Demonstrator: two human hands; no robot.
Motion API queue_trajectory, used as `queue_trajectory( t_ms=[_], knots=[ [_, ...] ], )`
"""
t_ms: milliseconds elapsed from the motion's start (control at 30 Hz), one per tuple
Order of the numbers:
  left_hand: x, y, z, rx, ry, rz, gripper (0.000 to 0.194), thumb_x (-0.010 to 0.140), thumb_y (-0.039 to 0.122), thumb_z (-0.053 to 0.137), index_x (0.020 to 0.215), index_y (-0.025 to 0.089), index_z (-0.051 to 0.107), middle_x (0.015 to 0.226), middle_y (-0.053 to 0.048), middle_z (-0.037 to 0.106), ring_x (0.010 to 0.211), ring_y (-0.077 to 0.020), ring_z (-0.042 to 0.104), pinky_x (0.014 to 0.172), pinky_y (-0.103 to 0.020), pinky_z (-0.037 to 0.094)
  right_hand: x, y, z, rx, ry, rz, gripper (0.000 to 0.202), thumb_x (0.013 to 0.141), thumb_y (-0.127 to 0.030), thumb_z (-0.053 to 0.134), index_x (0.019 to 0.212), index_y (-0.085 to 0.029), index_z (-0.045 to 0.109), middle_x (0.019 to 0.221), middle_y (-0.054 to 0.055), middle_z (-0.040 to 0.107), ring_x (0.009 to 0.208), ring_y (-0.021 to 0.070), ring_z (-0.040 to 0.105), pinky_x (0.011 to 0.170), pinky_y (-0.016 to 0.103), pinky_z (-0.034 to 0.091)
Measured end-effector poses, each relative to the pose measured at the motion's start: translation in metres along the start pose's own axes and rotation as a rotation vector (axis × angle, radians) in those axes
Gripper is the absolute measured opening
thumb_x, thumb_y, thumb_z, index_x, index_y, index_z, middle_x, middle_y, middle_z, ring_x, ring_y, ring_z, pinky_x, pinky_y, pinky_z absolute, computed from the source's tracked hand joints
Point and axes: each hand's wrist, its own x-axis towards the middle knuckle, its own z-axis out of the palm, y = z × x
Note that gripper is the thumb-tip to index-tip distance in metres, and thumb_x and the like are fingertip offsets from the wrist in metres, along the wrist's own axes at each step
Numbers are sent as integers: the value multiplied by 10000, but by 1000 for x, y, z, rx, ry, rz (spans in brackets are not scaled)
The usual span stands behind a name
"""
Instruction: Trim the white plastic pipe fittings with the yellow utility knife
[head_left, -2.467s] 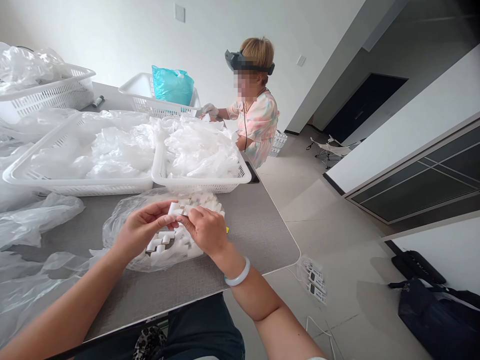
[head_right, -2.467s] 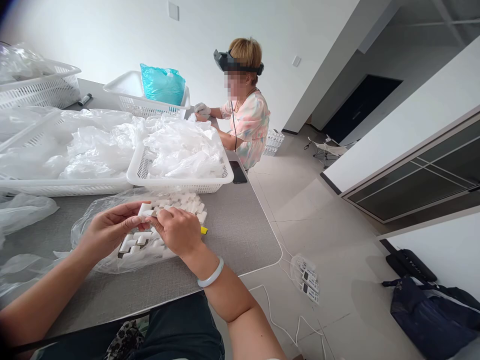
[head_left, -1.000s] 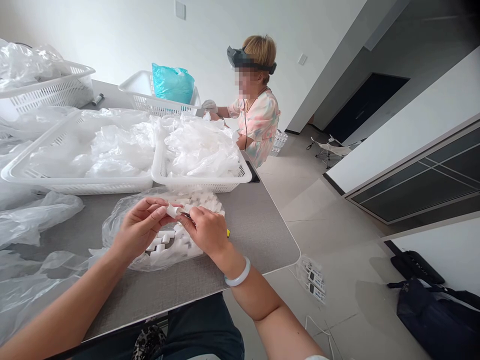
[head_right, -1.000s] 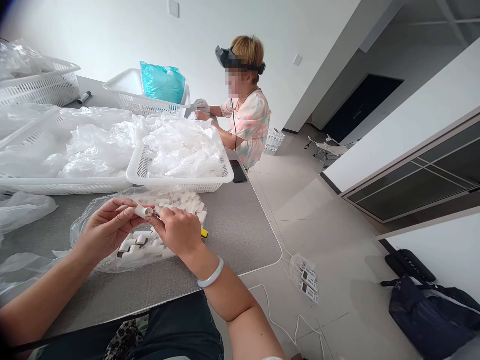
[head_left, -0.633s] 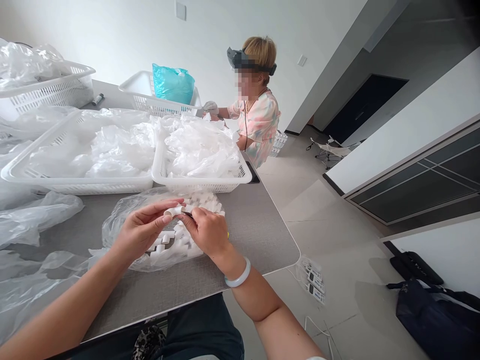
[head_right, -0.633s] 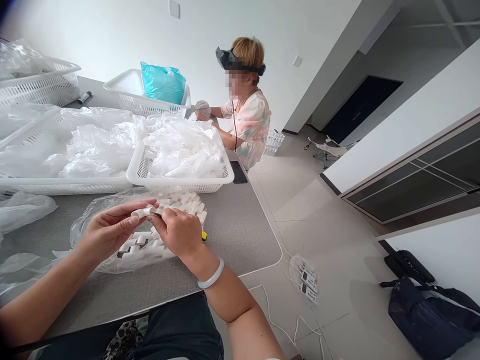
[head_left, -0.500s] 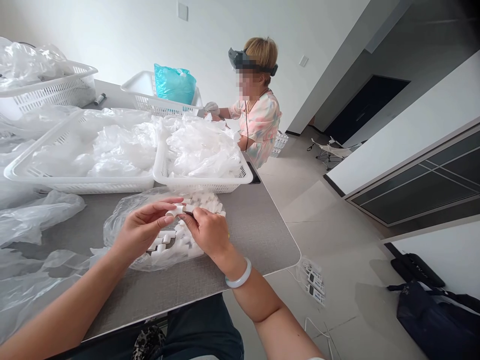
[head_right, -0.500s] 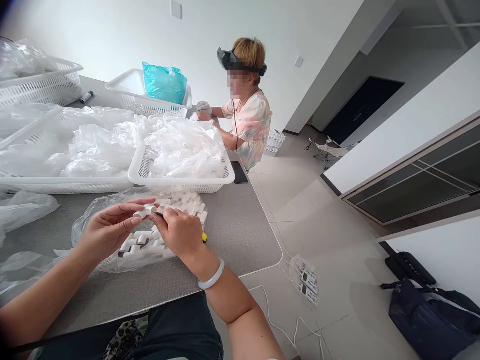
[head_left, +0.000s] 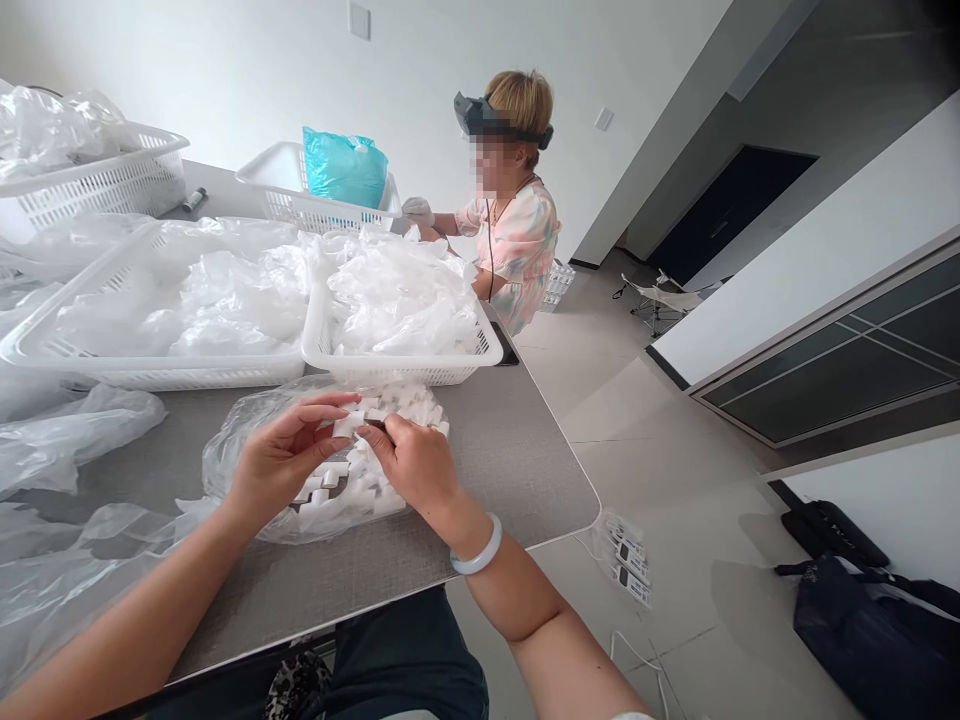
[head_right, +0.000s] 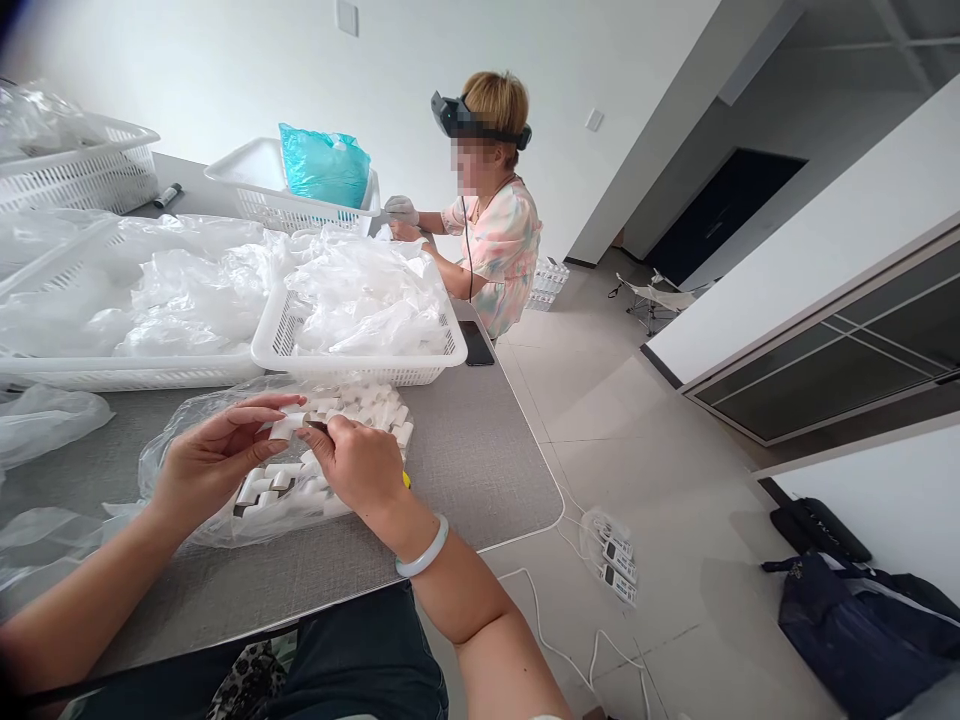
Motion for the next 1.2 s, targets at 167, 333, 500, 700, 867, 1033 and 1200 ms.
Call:
queue_trajectory(
  t_ms=[167, 333, 500, 700, 867, 1033, 1200],
  knots=[
    [3, 5, -1, -16, -19, -108, 427, 791, 427, 829, 1179, 275, 738, 1273, -77, 721, 1265, -309, 627, 1050, -419, 558, -1, 2, 3, -31, 57, -33, 500, 1060, -536, 381, 830, -178, 644, 671, 21, 665, 599, 139, 635, 489, 232, 256],
    [8, 7, -3, -106, -45, -288, 503, 717, 483, 868, 1168, 286, 766, 1302, -100, 710, 1158, -366, 680, 864, -421, 640, 0, 5, 9, -59, 138, -86, 516, 1053, -553, 383, 825, -180, 658, 693, 32, 682, 609, 134, 641, 480, 230, 264],
    [12, 8, -5, -297, -31, -347, 357, 704, 504, 878, 984, 292, 810, 1116, -90, 783, 900, -282, 751, 736, -365, 654, 1, 5, 11, -89, 147, -139, 522, 1052, -559, 381, 820, -184, 661, 674, 22, 671, 598, 124, 624, 482, 235, 262],
    [11, 10, -5, -226, -8, -329, 368, 679, 445, 907, 1002, 303, 802, 922, -45, 796, 625, -173, 666, 629, -321, 626, 1, 3, 11, -101, 103, -121, 459, 1045, -539, 429, 868, -183, 658, 697, 22, 677, 612, 137, 638, 481, 237, 258],
    [4, 5, -3, -32, 57, -191, 310, 755, 446, 841, 1007, 272, 793, 937, -31, 796, 610, -157, 620, 590, -295, 585, 1, 4, 13, -75, 84, -96, 555, 1020, -637, 384, 858, -169, 634, 700, 40, 666, 608, 144, 645, 466, 224, 247],
    [-2, 2, -1, 156, 86, -56, 244, 822, 439, 773, 1020, 297, 775, 962, -19, 799, 766, -197, 703, 670, -304, 584, 0, 3, 13, -60, 74, -90, 532, 1043, -597, 361, 870, -175, 635, 689, 37, 665, 584, 147, 633, 468, 228, 258],
    [-3, 5, 1, 315, 101, 6, 213, 859, 439, 727, 1006, 291, 775, 940, -29, 798, 758, -204, 710, 631, -311, 563, -2, 4, 11, 83, 55, -114, 462, 1059, -518, 394, 827, -185, 614, 611, -9, 601, 494, 105, 550, 438, 210, 276]
  ],
)
